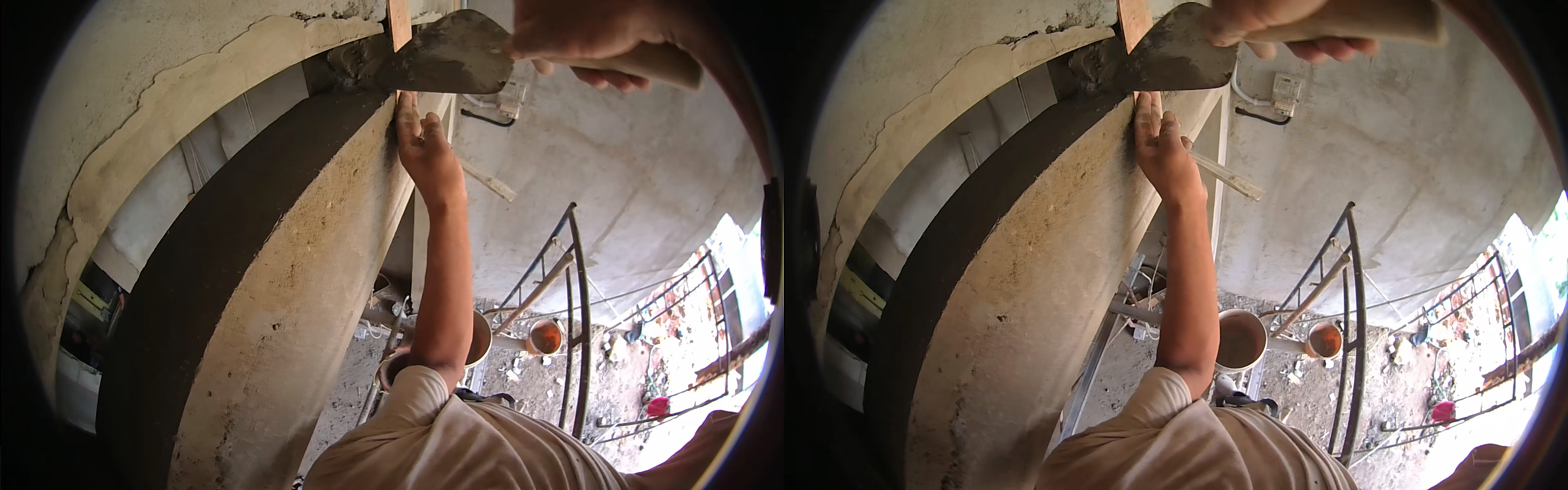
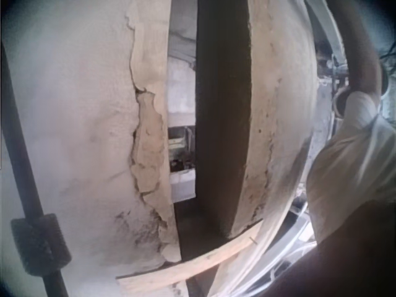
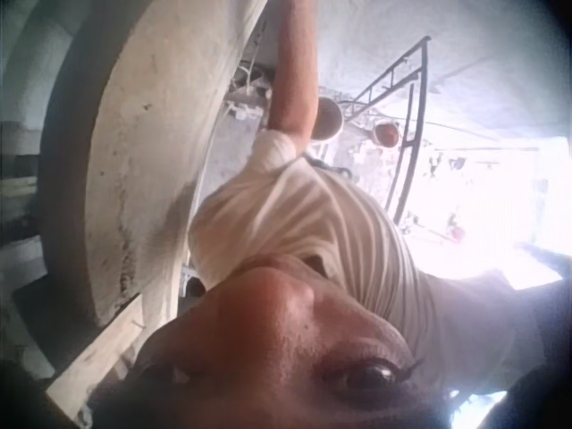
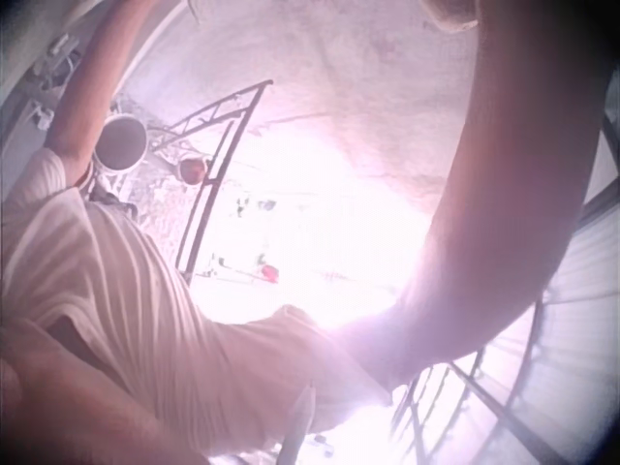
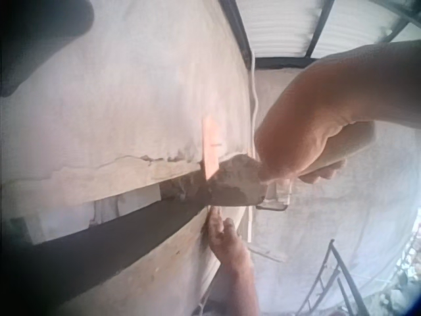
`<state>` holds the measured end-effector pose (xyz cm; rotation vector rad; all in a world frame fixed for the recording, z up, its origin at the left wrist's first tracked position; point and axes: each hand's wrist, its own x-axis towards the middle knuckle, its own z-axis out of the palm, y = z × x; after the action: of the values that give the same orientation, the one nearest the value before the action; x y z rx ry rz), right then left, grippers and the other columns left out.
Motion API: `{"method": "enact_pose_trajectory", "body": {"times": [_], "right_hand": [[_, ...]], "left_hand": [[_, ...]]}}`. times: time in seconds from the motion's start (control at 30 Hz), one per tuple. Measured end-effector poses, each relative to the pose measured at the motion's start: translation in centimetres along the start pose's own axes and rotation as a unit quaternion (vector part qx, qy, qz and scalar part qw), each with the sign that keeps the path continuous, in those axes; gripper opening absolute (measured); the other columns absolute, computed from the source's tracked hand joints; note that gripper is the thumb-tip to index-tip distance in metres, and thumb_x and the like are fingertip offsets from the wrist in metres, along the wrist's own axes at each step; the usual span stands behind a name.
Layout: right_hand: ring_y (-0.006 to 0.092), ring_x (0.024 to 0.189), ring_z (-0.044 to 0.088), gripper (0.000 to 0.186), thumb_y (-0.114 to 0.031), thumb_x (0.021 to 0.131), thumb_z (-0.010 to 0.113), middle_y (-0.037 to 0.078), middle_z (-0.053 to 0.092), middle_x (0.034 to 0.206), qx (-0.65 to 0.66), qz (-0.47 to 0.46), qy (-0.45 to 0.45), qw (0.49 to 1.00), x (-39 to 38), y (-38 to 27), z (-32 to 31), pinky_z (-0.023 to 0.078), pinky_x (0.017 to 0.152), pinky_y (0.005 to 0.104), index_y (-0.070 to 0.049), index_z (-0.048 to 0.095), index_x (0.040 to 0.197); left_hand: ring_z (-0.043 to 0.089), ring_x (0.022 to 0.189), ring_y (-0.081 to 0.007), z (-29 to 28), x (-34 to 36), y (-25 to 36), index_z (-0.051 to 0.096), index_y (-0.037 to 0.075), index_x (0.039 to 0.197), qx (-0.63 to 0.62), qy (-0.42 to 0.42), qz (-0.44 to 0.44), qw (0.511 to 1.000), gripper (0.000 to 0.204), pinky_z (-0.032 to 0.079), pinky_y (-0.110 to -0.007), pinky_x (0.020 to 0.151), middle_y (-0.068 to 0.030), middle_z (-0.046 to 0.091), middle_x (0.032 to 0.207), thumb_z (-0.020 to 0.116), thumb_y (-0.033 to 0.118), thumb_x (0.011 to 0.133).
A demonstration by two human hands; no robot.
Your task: The person scoops wet cement from a bucket using a trowel and applies it to a wall section between wooden supports. They repeatedly smooth and level the surface with the trowel, working on a curved wall area.
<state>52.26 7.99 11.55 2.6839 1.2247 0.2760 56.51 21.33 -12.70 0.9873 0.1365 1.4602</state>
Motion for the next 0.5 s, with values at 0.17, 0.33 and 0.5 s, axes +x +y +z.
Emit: {"method": "enact_pose_trajectory", "body": {"times": [0.17, 0.33, 0.5], "right_hand": [[0.0121, 0.040, 0.054, 0.034, -0.028, 0.105, 0.051, 0.007, 0.057, 0.059, 0.085, -0.004, 0.036, 0.996, -2.9, 5.3, 4.4, 0.047, 0.038, 0.0309, 0.002, 0.065, 0.095], [0.0150, 0.041, 0.057, 0.042, -0.032, 0.103, 0.053, 0.007, 0.056, 0.057, 0.247, -0.128, 0.052, 0.959, -1.5, 3.7, 8.8, 0.048, 0.040, 0.0330, 0.004, 0.065, 0.086], [0.0191, 0.042, 0.060, 0.042, -0.031, 0.102, 0.050, 0.010, 0.059, 0.059, 0.267, -0.146, 0.041, 0.952, 1.1, 1.3, 9.6, 0.051, 0.042, 0.0352, 0.005, 0.065, 0.089]], "left_hand": [[0.032, 0.152, -0.0285, -0.2, 0.5, -2.9, 0.029, -0.004, 0.157, -0.011, -0.040, 0.021, 0.999, 0.063, 0.030, -0.041, 0.121, -0.0195, 0.035, 0.163, 0.046, 0.008, 0.097], [0.026, 0.154, -0.0307, -1.2, 1.2, -2.6, 0.024, -0.007, 0.157, 0.002, -0.046, 0.083, 0.995, 0.067, 0.026, -0.042, 0.123, -0.0254, 0.028, 0.164, 0.047, 0.005, 0.096], [0.032, 0.151, -0.0335, -1.2, 0.8, -3.1, 0.031, -0.005, 0.155, 0.005, -0.029, 0.067, 0.997, 0.058, 0.030, -0.041, 0.122, -0.0246, 0.034, 0.160, 0.047, 0.009, 0.101]]}}
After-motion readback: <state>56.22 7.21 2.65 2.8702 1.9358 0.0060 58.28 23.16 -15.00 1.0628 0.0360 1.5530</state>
